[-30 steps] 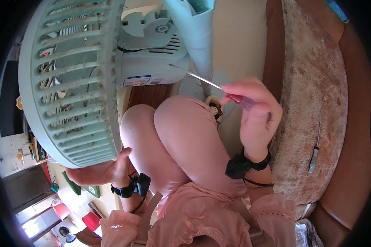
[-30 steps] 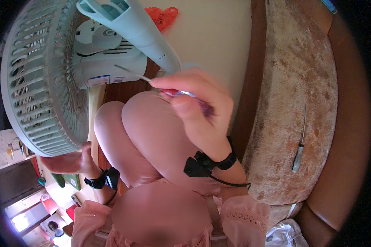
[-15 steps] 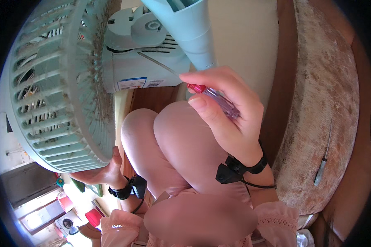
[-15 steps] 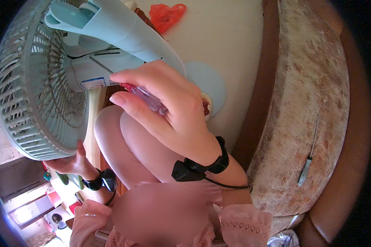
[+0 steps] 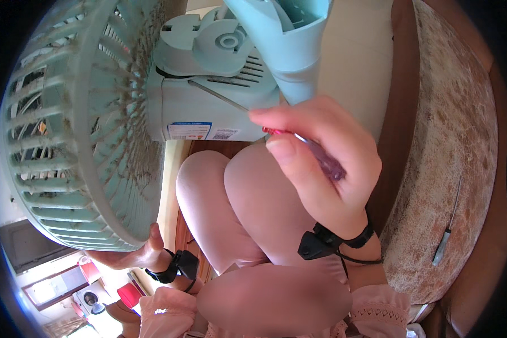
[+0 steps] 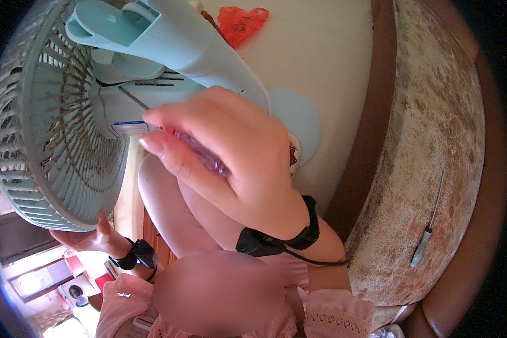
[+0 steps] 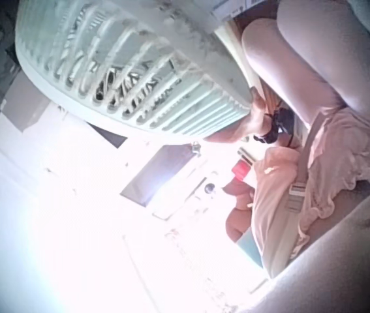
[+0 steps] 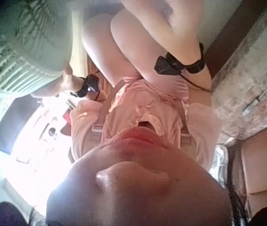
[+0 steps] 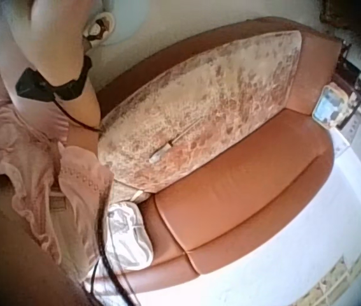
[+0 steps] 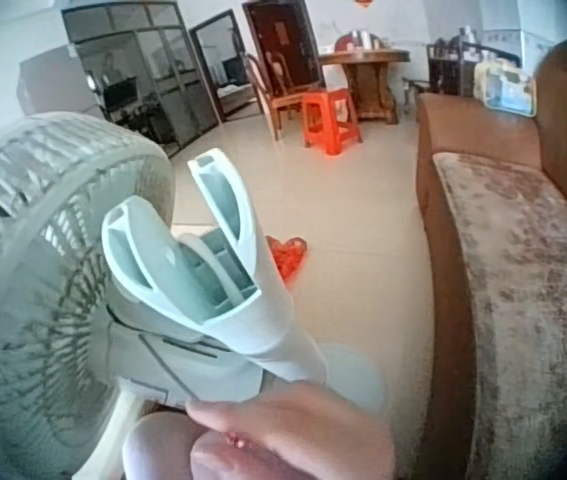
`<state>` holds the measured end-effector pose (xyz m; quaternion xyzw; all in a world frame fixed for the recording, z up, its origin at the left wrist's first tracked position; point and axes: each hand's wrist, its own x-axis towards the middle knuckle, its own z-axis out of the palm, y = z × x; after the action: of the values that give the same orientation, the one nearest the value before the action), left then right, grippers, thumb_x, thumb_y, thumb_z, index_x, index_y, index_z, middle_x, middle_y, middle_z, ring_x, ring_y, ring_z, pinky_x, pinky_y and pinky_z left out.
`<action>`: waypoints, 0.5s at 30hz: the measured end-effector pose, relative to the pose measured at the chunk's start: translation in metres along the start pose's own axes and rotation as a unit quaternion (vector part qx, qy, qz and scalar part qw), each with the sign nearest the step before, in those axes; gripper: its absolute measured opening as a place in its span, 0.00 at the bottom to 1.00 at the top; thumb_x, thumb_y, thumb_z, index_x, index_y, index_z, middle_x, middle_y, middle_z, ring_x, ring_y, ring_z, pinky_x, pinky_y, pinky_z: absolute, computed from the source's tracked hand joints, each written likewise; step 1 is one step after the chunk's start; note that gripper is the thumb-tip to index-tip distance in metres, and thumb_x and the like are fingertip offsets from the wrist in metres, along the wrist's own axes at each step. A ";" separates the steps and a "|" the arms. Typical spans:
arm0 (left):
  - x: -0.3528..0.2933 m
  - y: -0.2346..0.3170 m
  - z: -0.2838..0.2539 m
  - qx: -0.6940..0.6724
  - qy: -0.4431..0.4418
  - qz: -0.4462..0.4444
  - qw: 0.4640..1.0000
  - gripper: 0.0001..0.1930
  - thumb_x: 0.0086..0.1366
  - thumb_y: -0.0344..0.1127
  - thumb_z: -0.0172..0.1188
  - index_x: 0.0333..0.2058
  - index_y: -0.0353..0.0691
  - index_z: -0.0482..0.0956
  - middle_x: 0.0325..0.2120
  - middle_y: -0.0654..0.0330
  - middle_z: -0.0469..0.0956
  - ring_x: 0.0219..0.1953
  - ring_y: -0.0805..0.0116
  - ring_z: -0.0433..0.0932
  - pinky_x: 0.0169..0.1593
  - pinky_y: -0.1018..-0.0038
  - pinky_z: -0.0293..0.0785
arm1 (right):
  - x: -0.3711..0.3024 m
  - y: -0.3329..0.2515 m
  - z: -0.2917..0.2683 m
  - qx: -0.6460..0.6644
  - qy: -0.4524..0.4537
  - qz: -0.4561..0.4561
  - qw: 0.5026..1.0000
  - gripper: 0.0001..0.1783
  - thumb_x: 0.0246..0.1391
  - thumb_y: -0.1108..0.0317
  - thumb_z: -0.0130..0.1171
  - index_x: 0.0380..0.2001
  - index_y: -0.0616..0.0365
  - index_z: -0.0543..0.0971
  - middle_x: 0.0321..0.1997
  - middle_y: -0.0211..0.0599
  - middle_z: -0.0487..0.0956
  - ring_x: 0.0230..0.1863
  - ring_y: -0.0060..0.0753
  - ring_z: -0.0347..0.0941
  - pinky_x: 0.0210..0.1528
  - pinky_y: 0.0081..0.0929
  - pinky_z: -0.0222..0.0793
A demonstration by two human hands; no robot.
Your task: Disassemble and repair a small portable fan using a screwdriver.
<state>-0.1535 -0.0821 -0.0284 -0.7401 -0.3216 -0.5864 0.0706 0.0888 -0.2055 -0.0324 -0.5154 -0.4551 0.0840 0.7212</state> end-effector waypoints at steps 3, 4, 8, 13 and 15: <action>0.010 -0.001 -0.009 0.009 -0.014 0.007 1.000 0.57 0.31 0.62 0.70 0.55 0.28 0.57 0.49 0.46 0.63 0.51 0.55 0.66 0.53 0.58 0.63 | -0.002 -0.001 0.004 -0.031 0.010 -0.044 0.998 0.09 0.46 0.79 0.56 0.34 0.67 0.78 0.26 0.36 0.74 0.24 0.21 0.66 0.26 0.16 0.59; 0.012 -0.004 -0.010 -0.004 -0.005 0.026 1.000 0.56 0.30 0.61 0.71 0.54 0.28 0.58 0.47 0.49 0.65 0.49 0.56 0.67 0.51 0.60 0.64 | -0.003 -0.001 0.006 -0.043 0.024 -0.072 0.996 0.09 0.45 0.80 0.56 0.34 0.67 0.78 0.25 0.36 0.74 0.23 0.21 0.66 0.24 0.16 0.58; 0.020 0.002 -0.009 -0.076 -0.005 0.001 0.997 0.56 0.30 0.58 0.73 0.53 0.28 0.58 0.47 0.49 0.65 0.48 0.57 0.68 0.51 0.61 0.65 | -0.001 -0.011 0.013 -0.041 0.031 -0.060 0.997 0.09 0.45 0.79 0.57 0.33 0.66 0.79 0.23 0.34 0.74 0.22 0.21 0.65 0.23 0.16 0.57; 0.024 0.000 -0.018 -0.111 -0.071 0.000 0.991 0.54 0.32 0.50 0.74 0.54 0.27 0.55 0.47 0.49 0.64 0.48 0.60 0.67 0.52 0.64 0.65 | -0.006 -0.019 0.017 -0.070 0.035 -0.055 0.995 0.07 0.46 0.80 0.57 0.31 0.65 0.79 0.21 0.33 0.73 0.20 0.21 0.64 0.21 0.16 0.57; 0.033 0.003 -0.028 -0.159 -0.140 -0.062 0.975 0.51 0.32 0.46 0.76 0.53 0.28 0.59 0.48 0.49 0.66 0.51 0.58 0.67 0.55 0.62 0.63 | -0.006 -0.022 0.018 -0.093 0.033 -0.071 0.993 0.07 0.46 0.80 0.57 0.31 0.66 0.79 0.21 0.34 0.73 0.20 0.21 0.64 0.22 0.17 0.57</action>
<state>-0.1716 -0.0848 0.0111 -0.7953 -0.2765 -0.5236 -0.1299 0.0646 -0.2064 -0.0169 -0.5491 -0.4729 -0.0273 0.6886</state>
